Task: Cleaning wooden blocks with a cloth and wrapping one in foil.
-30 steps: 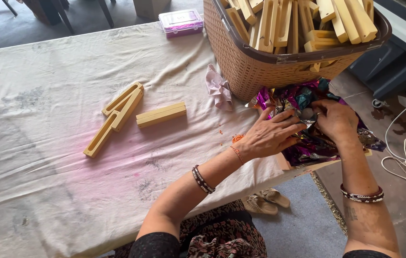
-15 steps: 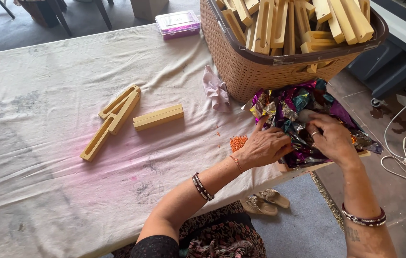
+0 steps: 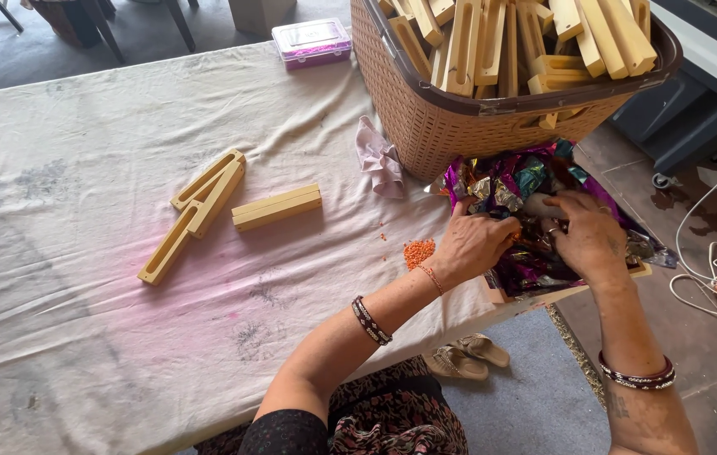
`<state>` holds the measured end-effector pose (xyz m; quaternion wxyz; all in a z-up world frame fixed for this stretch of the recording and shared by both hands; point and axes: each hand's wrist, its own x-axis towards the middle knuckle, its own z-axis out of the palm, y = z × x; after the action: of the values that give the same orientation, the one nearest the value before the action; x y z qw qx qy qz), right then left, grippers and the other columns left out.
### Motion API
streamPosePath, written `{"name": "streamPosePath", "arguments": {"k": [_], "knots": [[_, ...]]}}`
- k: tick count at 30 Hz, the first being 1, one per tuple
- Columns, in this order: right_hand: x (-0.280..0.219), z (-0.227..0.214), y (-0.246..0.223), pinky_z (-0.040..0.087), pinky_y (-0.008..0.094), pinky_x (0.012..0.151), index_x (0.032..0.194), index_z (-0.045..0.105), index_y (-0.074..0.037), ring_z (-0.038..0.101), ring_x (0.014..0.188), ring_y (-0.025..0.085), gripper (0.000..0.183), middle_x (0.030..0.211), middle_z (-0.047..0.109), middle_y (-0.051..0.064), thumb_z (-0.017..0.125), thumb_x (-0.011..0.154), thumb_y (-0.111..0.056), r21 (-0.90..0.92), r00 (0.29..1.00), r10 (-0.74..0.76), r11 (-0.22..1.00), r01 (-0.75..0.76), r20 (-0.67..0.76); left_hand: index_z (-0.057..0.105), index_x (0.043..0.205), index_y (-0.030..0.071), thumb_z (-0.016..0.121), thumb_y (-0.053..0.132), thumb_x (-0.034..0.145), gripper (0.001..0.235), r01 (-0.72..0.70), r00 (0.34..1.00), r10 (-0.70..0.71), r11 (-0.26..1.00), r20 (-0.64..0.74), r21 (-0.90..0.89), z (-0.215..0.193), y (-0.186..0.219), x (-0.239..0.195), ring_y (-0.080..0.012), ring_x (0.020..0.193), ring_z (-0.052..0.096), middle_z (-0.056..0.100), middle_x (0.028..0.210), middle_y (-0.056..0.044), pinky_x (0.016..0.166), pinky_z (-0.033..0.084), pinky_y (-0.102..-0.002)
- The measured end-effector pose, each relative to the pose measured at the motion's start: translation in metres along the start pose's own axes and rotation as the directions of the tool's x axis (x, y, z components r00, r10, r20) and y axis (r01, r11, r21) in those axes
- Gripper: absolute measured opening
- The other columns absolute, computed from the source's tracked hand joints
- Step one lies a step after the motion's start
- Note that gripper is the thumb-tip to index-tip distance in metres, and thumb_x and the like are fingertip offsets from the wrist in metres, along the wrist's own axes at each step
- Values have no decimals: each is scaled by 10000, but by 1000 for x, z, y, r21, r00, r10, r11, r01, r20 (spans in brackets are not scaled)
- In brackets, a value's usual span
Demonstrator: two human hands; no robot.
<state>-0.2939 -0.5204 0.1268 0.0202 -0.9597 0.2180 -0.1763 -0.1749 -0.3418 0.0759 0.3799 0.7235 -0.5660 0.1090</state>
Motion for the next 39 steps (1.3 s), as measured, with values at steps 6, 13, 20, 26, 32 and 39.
{"name": "streamPosePath", "arguments": {"k": [6,13,20,26,32,39], "knots": [[7,-2,3,540,463,927,1380,632,-224,633,1188,339,592,1420,630,71,774,805,-223,50,992,-19,999,13,127,637,1065,185,612,226,988,91,6,999,-6,1000,-33,-21,-3,1,2,-283,748,687,682,719,-54,1082,348,-539],[19,15,29,481,439,1027,1402,635,-168,632,1232,357,331,1351,677,136,507,1099,-207,339,986,69,933,-117,152,527,837,168,604,285,927,166,-289,914,263,956,-310,-41,-12,12,18,-288,998,663,668,1018,-101,1032,370,-515],[26,27,81,473,328,1042,1384,618,-18,636,1214,251,444,1311,695,150,451,972,-12,738,968,29,642,-210,249,571,1407,108,519,251,1069,371,114,982,-70,961,177,-251,27,17,41,-307,974,693,705,1075,-91,885,540,-476],[17,-6,55,488,304,962,1440,541,-84,618,1113,180,624,1254,671,95,578,834,58,625,904,-4,724,-293,428,691,1204,174,700,257,816,396,-170,984,175,976,25,-139,46,15,25,-257,1063,681,721,1161,-36,915,543,-427],[14,2,58,490,316,940,1427,646,-113,613,1048,208,436,1238,719,86,613,1012,-241,584,906,56,748,-316,420,714,1156,250,742,321,810,354,-287,952,274,954,135,85,19,20,-17,-186,1196,599,676,1262,18,1058,423,-453],[1,-5,26,462,405,1062,1226,727,-232,548,1310,315,483,1550,492,64,825,788,-410,133,967,-82,990,50,243,678,1256,208,712,309,857,413,-293,956,290,953,45,80,15,20,-22,-178,1208,616,660,1244,19,1122,385,-507]]}}
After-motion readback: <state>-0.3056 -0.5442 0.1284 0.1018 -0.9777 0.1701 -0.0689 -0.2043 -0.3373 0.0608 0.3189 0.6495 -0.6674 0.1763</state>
